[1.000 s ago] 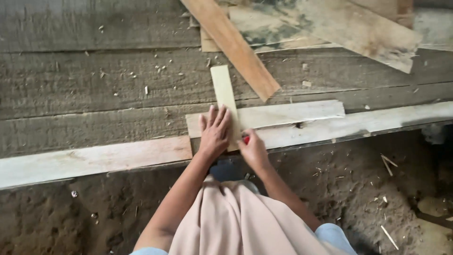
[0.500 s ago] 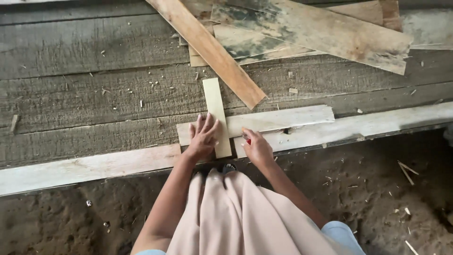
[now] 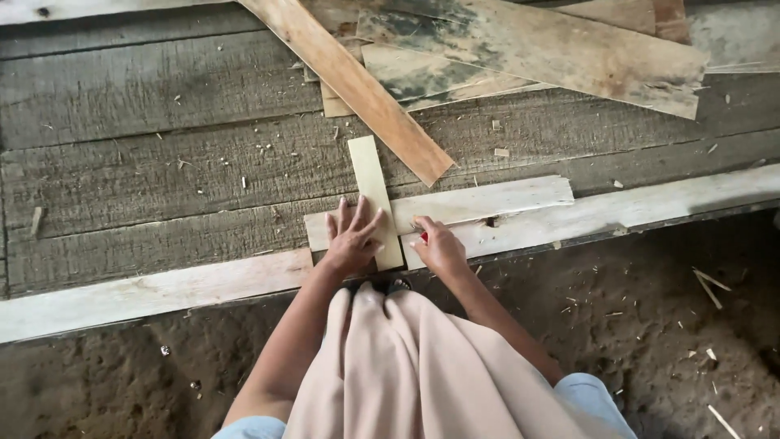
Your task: Cutting thin wood strips with a utility knife and arranging them on a wooden surface
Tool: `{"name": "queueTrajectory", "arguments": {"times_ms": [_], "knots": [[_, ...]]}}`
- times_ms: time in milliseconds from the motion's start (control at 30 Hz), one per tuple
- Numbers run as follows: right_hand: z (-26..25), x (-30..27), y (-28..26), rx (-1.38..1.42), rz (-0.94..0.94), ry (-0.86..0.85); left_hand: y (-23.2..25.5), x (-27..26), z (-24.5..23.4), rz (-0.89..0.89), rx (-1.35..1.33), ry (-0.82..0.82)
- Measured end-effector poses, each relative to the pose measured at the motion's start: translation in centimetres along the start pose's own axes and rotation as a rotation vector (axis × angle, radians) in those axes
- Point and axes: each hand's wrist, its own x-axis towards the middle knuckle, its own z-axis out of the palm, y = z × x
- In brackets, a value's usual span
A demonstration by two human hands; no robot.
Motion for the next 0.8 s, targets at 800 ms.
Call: {"name": "queueTrajectory", "arguments": {"times_ms": [800], "knots": [[0.7, 0.7, -1.0, -0.048, 0.097, -0.031, 1.6, -0.3, -2.1, -0.034, -0.067, -0.073]]}}
